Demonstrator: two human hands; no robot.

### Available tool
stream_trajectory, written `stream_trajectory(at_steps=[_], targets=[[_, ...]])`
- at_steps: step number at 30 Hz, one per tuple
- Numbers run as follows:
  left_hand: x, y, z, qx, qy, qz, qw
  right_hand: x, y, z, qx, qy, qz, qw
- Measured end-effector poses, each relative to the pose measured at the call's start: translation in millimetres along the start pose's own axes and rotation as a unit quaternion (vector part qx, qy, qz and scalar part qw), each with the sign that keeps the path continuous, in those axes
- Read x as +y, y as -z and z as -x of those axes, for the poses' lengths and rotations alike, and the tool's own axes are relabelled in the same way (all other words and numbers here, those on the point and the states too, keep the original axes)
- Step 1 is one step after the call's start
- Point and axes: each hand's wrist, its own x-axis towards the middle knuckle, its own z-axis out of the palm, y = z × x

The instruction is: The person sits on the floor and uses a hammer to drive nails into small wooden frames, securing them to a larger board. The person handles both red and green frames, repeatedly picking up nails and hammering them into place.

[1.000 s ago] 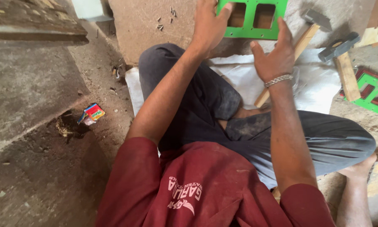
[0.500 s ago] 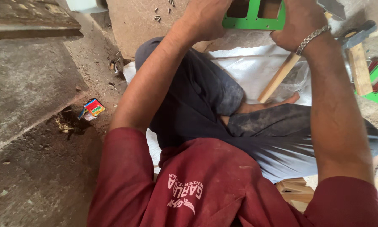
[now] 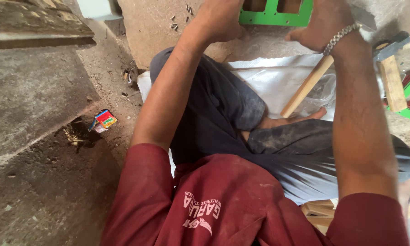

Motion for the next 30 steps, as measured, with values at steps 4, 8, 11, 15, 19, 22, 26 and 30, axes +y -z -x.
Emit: stream_trajectory(at_steps=[4,8,11,15,19,22,26,30], targets=[[10,7,9,0.103,-0.007,0.058,0.993,-14,-6,22,0.094,-0.090,-0.245,0.961],[13,1,14,0.098,0.102,0.183,0.973,-16,-29,28,0.116,-0.119,-0.370,0.914],[14,-5,13,0.126,0.094,0.171,0.973,-12,-42,28,0.118,-0.118,-0.345,0.924],[14,-5,11,0.090,0.122,0.148,0.977,-6,-43,25,0.133,-0.092,-0.248,0.955],[19,-3,14,0.090,0.096,0.110,0.985,-8,-44,25,0.125,-0.101,-0.248,0.955],[24,1,12,0.080,0.095,0.093,0.988,-10,-45,25,0.136,-0.096,-0.242,0.956],[24,3,13,0.091,0.089,0.096,0.987,-9,-45,27,0.131,-0.112,-0.272,0.947],[6,-15,15,0.107,0.071,0.111,0.985,-9,-49,26,0.123,-0.118,-0.294,0.940]])
